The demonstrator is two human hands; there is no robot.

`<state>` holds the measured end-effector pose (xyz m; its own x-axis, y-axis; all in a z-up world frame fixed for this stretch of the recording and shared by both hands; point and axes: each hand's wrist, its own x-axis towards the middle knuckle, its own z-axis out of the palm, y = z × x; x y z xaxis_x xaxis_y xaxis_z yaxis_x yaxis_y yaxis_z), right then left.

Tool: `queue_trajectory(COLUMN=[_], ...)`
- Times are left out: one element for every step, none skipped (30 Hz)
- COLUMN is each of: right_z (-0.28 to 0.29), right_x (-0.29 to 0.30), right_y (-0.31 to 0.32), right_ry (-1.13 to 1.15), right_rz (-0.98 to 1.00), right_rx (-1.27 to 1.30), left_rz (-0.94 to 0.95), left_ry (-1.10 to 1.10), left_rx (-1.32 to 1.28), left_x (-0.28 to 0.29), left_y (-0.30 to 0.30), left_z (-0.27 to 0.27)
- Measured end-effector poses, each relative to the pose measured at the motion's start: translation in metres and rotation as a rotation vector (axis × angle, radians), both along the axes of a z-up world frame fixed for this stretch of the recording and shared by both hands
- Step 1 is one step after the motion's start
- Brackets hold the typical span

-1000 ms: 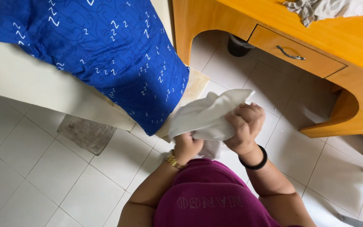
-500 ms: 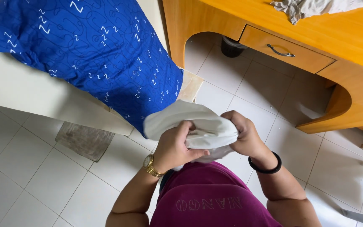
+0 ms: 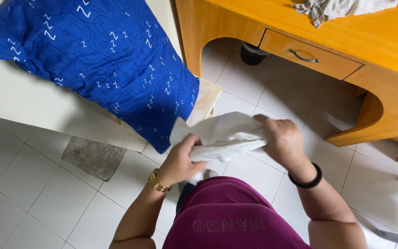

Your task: The person puts a blue pillow into a white pillowcase, adjusting the fabric to fit. They then remove the pillowcase, shake it out, and place the pillow back inside the case, smoothing the fabric over the pillow.

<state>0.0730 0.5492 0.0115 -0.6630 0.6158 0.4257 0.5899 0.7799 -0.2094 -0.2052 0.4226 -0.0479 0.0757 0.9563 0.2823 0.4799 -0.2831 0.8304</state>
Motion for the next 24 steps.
queue_trajectory(right_z=[0.005, 0.008, 0.012, 0.015, 0.018, 0.022, 0.025, 0.03, 0.034, 0.039, 0.037, 0.036, 0.034, 0.033, 0.031, 0.03, 0.032, 0.035, 0.037, 0.034, 0.031, 0.028, 0.032, 0.036], right_x=[0.006, 0.009, 0.012, 0.015, 0.015, 0.014, 0.014, 0.012, 0.009, 0.005, 0.004, 0.001, -0.002, -0.007, -0.013, -0.019, -0.03, -0.041, -0.051, -0.061, -0.07, -0.08, -0.094, -0.107], right_y=[0.003, 0.002, 0.0, -0.001, -0.006, -0.01, -0.015, -0.019, -0.023, -0.028, -0.025, -0.023, -0.021, -0.019, -0.015, -0.012, -0.01, -0.009, -0.008, -0.001, 0.004, 0.009, 0.013, 0.017], right_ry=[0.036, 0.036, 0.079, 0.122, 0.121, 0.132, 0.143, 0.142, 0.148, 0.153, 0.154, 0.182, 0.21, 0.209, 0.203, 0.197, 0.2, 0.173, 0.145, 0.147, 0.098, 0.048, 0.05, 0.017], right_rz=[-0.099, -0.097, -0.105, -0.112, -0.109, -0.052, 0.002, 0.003, 0.041, 0.08, 0.09, 0.085, 0.086, 0.104, 0.102, 0.099, 0.122, 0.152, 0.181, 0.204, 0.217, 0.23, 0.248, 0.28], right_rx=[0.19, 0.189, 0.244, 0.298, 0.299, 0.291, 0.284, 0.286, 0.272, 0.257, 0.257, 0.255, 0.25, 0.246, 0.246, 0.246, 0.246, 0.191, 0.137, 0.138, 0.112, 0.087, 0.088, 0.097], left_rz=[-0.147, -0.146, 0.001, 0.149, 0.152, 0.37, 0.588, 0.59, 0.681, 0.768, 0.778, 0.878, 0.983, 0.999, 0.979, 0.96, 0.982, 0.853, 0.688, 0.711, 0.706, 0.701, 0.719, 0.773], left_ry=[0.051, 0.05, 0.277, 0.503, 0.502, 0.675, 0.844, 0.843, 0.769, 0.688, 0.69, 0.75, 0.813, 0.819, 0.788, 0.756, 0.762, 0.309, -0.138, -0.138, -0.075, -0.011, -0.011, 0.103], left_rx=[-0.024, -0.025, -0.039, -0.055, -0.055, -0.009, 0.041, 0.043, 0.252, 0.461, 0.457, 0.525, 0.588, 0.579, 0.518, 0.457, 0.452, 0.214, -0.012, -0.007, -0.007, -0.009, -0.007, 0.023], left_x=[0.01, 0.007, 0.005, 0.002, -0.006, -0.014, -0.022, -0.028, -0.034, -0.04, -0.043, -0.047, -0.051, -0.056, -0.062, -0.068, -0.079, -0.089, -0.1, -0.105, -0.111, -0.116, -0.121, -0.124], left_y=[-0.004, -0.002, -0.001, 0.001, 0.003, 0.005, 0.009, 0.007, 0.004, 0.001, -0.001, -0.004, -0.01, -0.016, -0.022, -0.029, -0.043, -0.057, -0.071, -0.081, -0.092, -0.103, -0.11, -0.117], left_z=[0.028, 0.006, -0.016, -0.038, -0.021, -0.004, 0.013, 0.02, 0.027, 0.034, 0.038, 0.043, 0.047, 0.046, 0.045, 0.045, 0.036, 0.026, 0.017, 0.02, 0.023, 0.027, 0.038, 0.049])
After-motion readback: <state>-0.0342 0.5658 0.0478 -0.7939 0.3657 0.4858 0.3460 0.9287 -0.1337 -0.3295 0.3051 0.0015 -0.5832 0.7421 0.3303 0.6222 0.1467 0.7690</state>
